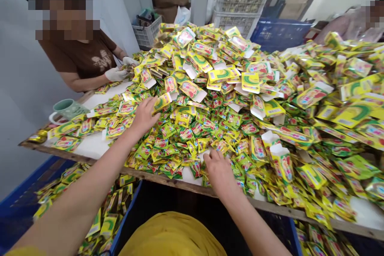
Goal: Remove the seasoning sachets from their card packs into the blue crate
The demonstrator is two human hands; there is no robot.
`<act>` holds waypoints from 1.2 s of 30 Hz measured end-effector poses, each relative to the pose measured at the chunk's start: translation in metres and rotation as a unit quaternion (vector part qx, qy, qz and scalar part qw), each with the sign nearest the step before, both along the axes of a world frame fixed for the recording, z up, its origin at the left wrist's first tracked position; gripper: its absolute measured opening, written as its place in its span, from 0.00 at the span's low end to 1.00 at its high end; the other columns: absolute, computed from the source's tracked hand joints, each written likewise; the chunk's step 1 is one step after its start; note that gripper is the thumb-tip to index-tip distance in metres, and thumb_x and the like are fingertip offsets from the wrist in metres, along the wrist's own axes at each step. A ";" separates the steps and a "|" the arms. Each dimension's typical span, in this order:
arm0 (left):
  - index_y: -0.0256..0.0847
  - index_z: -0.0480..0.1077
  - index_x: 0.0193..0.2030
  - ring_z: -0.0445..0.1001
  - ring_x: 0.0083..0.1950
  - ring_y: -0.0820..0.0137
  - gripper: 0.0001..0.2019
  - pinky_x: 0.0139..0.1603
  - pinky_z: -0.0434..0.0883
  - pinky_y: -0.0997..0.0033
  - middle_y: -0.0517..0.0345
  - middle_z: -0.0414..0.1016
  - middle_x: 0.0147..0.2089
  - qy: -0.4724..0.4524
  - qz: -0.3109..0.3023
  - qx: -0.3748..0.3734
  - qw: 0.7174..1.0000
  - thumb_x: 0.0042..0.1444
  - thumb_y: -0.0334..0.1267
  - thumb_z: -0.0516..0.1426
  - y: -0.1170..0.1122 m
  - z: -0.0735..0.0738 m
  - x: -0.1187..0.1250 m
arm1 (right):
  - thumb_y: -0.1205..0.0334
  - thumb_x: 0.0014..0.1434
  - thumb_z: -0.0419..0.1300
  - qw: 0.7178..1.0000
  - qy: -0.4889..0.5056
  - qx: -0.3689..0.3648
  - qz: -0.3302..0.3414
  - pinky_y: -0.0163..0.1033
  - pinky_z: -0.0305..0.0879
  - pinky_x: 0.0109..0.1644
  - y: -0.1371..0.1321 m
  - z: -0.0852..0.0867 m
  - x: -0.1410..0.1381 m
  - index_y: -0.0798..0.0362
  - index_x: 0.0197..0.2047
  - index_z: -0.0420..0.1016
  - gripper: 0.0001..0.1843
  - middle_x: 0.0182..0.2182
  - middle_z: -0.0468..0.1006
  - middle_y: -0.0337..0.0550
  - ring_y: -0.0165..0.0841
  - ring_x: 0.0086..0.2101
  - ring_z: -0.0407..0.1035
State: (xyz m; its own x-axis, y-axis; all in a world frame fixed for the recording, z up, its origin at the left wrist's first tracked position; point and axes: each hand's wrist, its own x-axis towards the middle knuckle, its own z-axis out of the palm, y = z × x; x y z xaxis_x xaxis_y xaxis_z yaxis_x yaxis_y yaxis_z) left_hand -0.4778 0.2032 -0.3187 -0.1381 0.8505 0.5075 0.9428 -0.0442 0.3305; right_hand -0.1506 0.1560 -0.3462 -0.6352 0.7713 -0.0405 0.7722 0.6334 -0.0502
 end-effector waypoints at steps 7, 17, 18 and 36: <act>0.33 0.68 0.54 0.67 0.55 0.59 0.17 0.58 0.63 0.59 0.43 0.70 0.52 -0.031 0.050 0.028 0.998 0.60 0.35 0.48 0.032 -0.009 -0.012 | 0.56 0.59 0.58 0.947 0.280 0.008 -0.155 0.38 0.63 0.33 -0.004 -0.037 0.061 0.53 0.35 0.71 0.09 0.26 0.71 0.41 0.34 0.28 0.66; 0.34 0.67 0.45 0.70 0.43 0.57 0.11 0.46 0.65 0.60 0.47 0.72 0.39 -0.088 0.173 -0.026 0.981 0.57 0.36 0.53 0.035 0.018 -0.016 | 0.50 0.44 0.70 0.648 0.609 -0.321 -0.327 0.35 0.64 0.25 -0.003 -0.033 0.048 0.55 0.29 0.74 0.17 0.24 0.73 0.37 0.30 0.24 0.66; 0.35 0.66 0.45 0.70 0.42 0.59 0.11 0.45 0.65 0.62 0.49 0.71 0.39 -0.136 0.170 0.011 0.976 0.57 0.38 0.54 0.026 0.024 -0.006 | 0.51 0.44 0.70 0.624 0.625 -0.327 -0.337 0.35 0.66 0.26 -0.004 -0.030 0.046 0.55 0.31 0.75 0.17 0.26 0.75 0.38 0.31 0.25 0.67; 0.39 0.66 0.36 0.61 0.33 0.71 0.10 0.35 0.58 0.73 0.62 0.63 0.31 -0.473 -0.182 -0.238 0.829 0.59 0.44 0.55 -0.119 -0.062 0.159 | 0.65 0.59 0.60 0.945 0.316 -0.084 -0.009 0.38 0.66 0.40 -0.003 0.024 0.010 0.52 0.39 0.76 0.05 0.34 0.76 0.45 0.37 0.37 0.70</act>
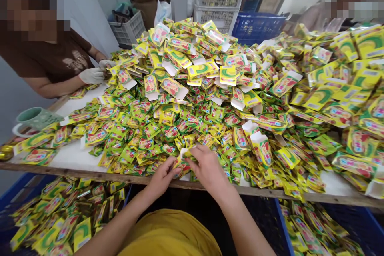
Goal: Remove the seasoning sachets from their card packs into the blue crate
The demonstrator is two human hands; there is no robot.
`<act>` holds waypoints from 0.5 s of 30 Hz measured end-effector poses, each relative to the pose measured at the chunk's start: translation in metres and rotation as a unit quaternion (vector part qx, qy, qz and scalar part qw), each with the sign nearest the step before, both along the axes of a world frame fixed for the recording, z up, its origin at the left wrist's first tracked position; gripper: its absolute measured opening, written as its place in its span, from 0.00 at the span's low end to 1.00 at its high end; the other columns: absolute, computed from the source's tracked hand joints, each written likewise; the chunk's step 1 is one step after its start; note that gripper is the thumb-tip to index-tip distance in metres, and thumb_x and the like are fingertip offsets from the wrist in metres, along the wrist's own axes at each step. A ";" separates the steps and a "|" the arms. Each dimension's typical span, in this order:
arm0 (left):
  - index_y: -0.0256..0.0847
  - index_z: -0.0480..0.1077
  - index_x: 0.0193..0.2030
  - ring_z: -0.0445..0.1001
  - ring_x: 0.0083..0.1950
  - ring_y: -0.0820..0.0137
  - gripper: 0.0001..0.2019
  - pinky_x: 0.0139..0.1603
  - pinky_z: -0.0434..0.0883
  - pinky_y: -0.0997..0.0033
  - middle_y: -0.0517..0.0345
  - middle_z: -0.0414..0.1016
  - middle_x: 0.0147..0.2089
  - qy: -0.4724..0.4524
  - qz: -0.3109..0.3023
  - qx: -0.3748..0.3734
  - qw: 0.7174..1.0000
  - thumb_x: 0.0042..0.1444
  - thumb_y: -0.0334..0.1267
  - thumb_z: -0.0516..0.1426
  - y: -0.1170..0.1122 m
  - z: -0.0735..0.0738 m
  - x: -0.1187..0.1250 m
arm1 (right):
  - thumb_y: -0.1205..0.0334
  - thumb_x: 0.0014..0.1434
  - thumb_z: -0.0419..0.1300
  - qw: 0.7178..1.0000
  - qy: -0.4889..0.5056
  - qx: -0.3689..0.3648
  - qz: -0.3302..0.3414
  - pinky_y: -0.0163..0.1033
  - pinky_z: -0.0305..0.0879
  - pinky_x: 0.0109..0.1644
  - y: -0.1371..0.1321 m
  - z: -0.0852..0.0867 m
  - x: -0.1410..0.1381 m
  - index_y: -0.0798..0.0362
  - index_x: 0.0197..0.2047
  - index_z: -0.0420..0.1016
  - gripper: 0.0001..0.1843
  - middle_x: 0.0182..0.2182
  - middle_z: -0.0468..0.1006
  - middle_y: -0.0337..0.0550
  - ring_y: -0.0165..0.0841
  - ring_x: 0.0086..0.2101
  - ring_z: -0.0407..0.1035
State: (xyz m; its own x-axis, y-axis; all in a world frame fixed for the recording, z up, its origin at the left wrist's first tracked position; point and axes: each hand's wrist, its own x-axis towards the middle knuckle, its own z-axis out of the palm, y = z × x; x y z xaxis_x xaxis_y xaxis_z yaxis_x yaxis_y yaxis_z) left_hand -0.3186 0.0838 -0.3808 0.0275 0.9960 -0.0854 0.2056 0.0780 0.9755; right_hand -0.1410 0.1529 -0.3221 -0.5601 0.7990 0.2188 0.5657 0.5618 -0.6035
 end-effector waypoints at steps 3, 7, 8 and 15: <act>0.39 0.69 0.41 0.64 0.38 0.69 0.10 0.39 0.60 0.72 0.59 0.68 0.36 -0.039 -0.027 0.004 0.999 0.58 0.43 0.57 -0.002 0.004 0.004 | 0.69 0.57 0.61 0.994 -0.057 -0.020 0.089 0.37 0.66 0.41 -0.001 0.013 -0.006 0.51 0.40 0.76 0.08 0.34 0.76 0.43 0.36 0.38 0.71; 0.39 0.69 0.43 0.65 0.40 0.68 0.13 0.42 0.62 0.72 0.58 0.69 0.37 -0.155 -0.036 -0.009 0.987 0.55 0.43 0.60 0.001 0.004 0.011 | 0.68 0.59 0.60 0.997 -0.059 0.005 0.050 0.39 0.67 0.41 -0.007 0.010 -0.017 0.52 0.46 0.73 0.11 0.38 0.77 0.45 0.37 0.38 0.72; 0.38 0.68 0.42 0.65 0.40 0.68 0.13 0.42 0.62 0.72 0.59 0.69 0.37 -0.176 -0.029 -0.015 0.984 0.54 0.43 0.60 0.002 0.003 0.012 | 0.67 0.60 0.59 0.998 -0.054 0.023 0.037 0.40 0.68 0.41 -0.008 0.006 -0.019 0.52 0.47 0.72 0.11 0.39 0.76 0.46 0.37 0.38 0.72; 0.38 0.68 0.41 0.65 0.40 0.69 0.12 0.44 0.63 0.71 0.59 0.69 0.37 -0.205 0.005 -0.031 0.978 0.54 0.43 0.60 0.003 0.001 0.009 | 0.65 0.65 0.54 0.987 -0.002 0.144 0.074 0.45 0.69 0.47 -0.009 -0.015 -0.021 0.53 0.51 0.71 0.12 0.42 0.75 0.50 0.39 0.43 0.69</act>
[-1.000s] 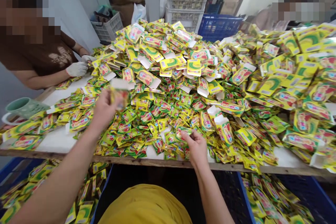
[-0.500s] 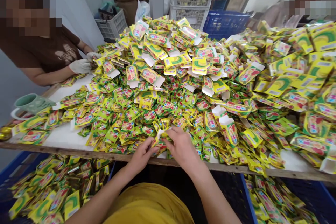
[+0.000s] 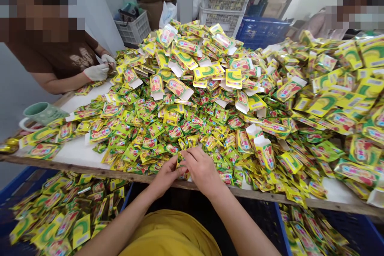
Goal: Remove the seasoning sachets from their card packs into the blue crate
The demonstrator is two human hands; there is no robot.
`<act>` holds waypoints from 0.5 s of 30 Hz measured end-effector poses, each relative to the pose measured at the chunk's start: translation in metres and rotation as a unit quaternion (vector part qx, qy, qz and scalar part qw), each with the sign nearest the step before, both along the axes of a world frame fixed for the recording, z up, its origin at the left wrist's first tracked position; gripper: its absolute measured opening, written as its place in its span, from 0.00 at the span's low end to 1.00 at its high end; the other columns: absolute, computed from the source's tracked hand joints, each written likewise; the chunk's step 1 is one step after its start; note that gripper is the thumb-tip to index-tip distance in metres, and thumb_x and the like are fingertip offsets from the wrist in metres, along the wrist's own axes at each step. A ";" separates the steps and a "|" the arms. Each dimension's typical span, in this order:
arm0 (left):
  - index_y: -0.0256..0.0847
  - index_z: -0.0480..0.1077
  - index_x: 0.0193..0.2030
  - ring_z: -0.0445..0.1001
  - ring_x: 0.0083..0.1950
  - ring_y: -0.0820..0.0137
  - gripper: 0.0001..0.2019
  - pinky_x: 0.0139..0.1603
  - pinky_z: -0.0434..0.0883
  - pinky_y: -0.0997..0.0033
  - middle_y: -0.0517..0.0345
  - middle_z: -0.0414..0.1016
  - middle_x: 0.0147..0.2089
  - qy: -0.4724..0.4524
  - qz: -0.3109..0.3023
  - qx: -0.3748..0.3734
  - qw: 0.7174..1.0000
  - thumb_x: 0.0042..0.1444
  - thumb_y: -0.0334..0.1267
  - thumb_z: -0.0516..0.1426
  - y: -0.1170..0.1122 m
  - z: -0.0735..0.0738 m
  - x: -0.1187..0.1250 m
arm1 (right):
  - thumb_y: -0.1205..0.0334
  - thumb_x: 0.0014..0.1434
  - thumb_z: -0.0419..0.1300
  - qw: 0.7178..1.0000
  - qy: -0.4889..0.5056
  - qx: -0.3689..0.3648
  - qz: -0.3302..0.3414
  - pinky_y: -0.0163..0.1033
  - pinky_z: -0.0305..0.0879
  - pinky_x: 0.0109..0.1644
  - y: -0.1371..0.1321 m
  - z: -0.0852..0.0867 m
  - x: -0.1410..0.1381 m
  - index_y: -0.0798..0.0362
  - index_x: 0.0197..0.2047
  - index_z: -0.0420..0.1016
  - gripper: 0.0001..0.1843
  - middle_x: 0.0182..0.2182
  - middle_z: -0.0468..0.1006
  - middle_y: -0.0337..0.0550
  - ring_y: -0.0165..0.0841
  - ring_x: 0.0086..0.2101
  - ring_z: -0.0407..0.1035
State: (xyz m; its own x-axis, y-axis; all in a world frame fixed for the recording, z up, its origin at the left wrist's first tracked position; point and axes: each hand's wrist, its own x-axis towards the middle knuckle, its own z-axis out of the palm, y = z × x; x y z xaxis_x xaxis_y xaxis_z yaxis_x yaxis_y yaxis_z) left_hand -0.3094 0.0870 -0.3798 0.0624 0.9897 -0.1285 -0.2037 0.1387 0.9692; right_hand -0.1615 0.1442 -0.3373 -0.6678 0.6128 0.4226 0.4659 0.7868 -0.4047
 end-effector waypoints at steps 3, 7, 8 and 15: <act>0.38 0.69 0.39 0.65 0.38 0.70 0.10 0.41 0.63 0.71 0.60 0.68 0.35 -0.001 0.004 -0.020 1.000 0.54 0.43 0.59 0.000 0.003 0.000 | 0.64 0.65 0.54 0.999 0.010 0.025 0.038 0.47 0.70 0.47 0.006 0.000 0.001 0.55 0.51 0.71 0.13 0.40 0.75 0.51 0.40 0.42 0.69; 0.39 0.67 0.33 0.62 0.34 0.71 0.06 0.36 0.61 0.73 0.61 0.65 0.30 0.007 0.051 -0.044 0.998 0.51 0.39 0.57 0.002 0.009 0.008 | 0.63 0.64 0.55 0.998 0.038 -0.035 0.026 0.45 0.70 0.46 0.012 0.003 0.004 0.53 0.50 0.71 0.12 0.41 0.75 0.50 0.39 0.43 0.69; 0.39 0.67 0.31 0.62 0.34 0.71 0.04 0.36 0.61 0.73 0.61 0.65 0.29 0.009 0.074 -0.049 0.996 0.51 0.37 0.56 0.003 0.011 0.011 | 0.63 0.64 0.56 0.997 0.038 -0.064 0.024 0.45 0.70 0.47 0.013 0.005 0.005 0.51 0.51 0.71 0.12 0.42 0.74 0.49 0.38 0.44 0.69; 0.40 0.69 0.37 0.65 0.40 0.68 0.09 0.41 0.63 0.71 0.59 0.69 0.35 -0.043 0.127 -0.075 0.988 0.47 0.31 0.53 0.004 0.020 0.022 | 0.68 0.62 0.56 0.995 0.028 -0.093 0.003 0.46 0.68 0.47 0.009 0.013 0.007 0.51 0.44 0.74 0.09 0.40 0.74 0.47 0.39 0.43 0.68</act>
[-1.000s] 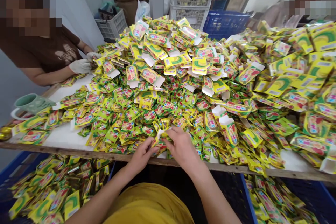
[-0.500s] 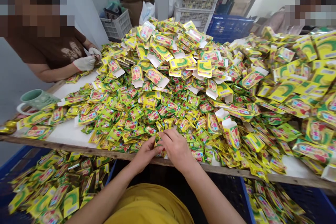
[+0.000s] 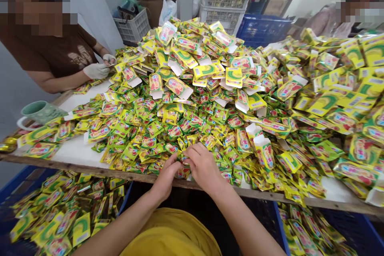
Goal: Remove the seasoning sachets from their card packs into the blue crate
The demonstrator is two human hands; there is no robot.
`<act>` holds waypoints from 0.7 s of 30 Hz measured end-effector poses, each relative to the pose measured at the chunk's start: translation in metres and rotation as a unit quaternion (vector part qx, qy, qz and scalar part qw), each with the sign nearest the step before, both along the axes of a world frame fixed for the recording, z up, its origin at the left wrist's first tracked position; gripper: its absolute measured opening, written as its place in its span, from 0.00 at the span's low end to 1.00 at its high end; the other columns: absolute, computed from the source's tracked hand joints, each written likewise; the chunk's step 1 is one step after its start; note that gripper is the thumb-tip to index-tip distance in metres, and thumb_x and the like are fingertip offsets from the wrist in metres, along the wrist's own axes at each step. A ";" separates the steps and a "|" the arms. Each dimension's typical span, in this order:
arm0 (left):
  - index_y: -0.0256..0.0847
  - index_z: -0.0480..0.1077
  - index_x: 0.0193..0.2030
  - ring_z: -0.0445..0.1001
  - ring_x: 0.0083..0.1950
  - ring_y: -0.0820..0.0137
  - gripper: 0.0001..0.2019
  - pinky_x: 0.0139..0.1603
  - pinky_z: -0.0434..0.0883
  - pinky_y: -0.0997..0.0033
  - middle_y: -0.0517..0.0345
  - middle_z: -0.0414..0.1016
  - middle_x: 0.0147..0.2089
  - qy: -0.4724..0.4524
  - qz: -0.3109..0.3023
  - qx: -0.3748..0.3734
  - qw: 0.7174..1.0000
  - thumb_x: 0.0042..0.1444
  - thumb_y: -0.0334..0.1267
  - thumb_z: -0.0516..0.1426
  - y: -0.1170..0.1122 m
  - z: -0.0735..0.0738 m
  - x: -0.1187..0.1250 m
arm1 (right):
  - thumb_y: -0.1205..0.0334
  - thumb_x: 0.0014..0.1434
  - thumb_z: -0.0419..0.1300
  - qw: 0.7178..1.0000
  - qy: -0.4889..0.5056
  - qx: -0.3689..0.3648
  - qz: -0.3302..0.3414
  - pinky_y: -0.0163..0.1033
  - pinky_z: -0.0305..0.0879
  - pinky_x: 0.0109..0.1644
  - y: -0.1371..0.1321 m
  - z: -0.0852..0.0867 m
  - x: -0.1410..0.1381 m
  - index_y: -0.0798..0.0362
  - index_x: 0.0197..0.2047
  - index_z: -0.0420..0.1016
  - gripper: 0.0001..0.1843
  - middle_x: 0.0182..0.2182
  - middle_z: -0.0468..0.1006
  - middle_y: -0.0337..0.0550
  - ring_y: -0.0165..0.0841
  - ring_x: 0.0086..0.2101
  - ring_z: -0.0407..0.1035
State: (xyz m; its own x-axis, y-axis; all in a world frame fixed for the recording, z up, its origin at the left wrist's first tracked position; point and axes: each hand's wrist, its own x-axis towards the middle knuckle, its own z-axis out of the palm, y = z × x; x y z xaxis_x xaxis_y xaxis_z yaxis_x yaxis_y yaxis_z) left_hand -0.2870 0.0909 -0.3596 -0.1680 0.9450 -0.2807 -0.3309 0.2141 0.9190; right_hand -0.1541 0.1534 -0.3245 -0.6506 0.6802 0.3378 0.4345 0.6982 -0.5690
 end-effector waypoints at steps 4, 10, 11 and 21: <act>0.40 0.70 0.37 0.66 0.40 0.68 0.09 0.42 0.63 0.71 0.59 0.71 0.36 0.004 -0.026 0.012 1.000 0.48 0.30 0.53 -0.004 -0.002 -0.009 | 0.60 0.62 0.58 0.999 -0.033 0.001 -0.008 0.55 0.62 0.55 -0.011 -0.005 -0.002 0.48 0.41 0.78 0.07 0.49 0.72 0.48 0.45 0.53 0.60; 0.41 0.73 0.45 0.69 0.50 0.65 0.11 0.55 0.63 0.67 0.56 0.75 0.47 -0.013 -0.075 0.047 0.996 0.57 0.38 0.55 -0.017 -0.008 -0.026 | 0.57 0.64 0.55 0.986 0.089 -0.117 -0.081 0.51 0.63 0.55 -0.030 -0.015 0.008 0.45 0.46 0.78 0.12 0.51 0.72 0.47 0.42 0.52 0.64; 0.41 0.73 0.47 0.68 0.53 0.64 0.13 0.58 0.61 0.66 0.55 0.75 0.50 -0.015 -0.073 0.054 0.996 0.59 0.39 0.53 -0.018 -0.008 -0.028 | 0.57 0.63 0.56 0.968 0.141 -0.166 -0.123 0.47 0.67 0.50 -0.033 -0.019 0.009 0.45 0.47 0.77 0.12 0.47 0.74 0.47 0.40 0.47 0.68; 0.39 0.77 0.46 0.71 0.52 0.63 0.12 0.58 0.62 0.66 0.53 0.78 0.47 0.012 -0.104 0.019 0.994 0.58 0.40 0.58 -0.015 0.006 -0.039 | 0.56 0.52 0.66 0.794 0.343 -0.475 -0.164 0.35 0.68 0.34 -0.048 -0.046 0.001 0.50 0.38 0.81 0.11 0.29 0.77 0.39 0.28 0.26 0.69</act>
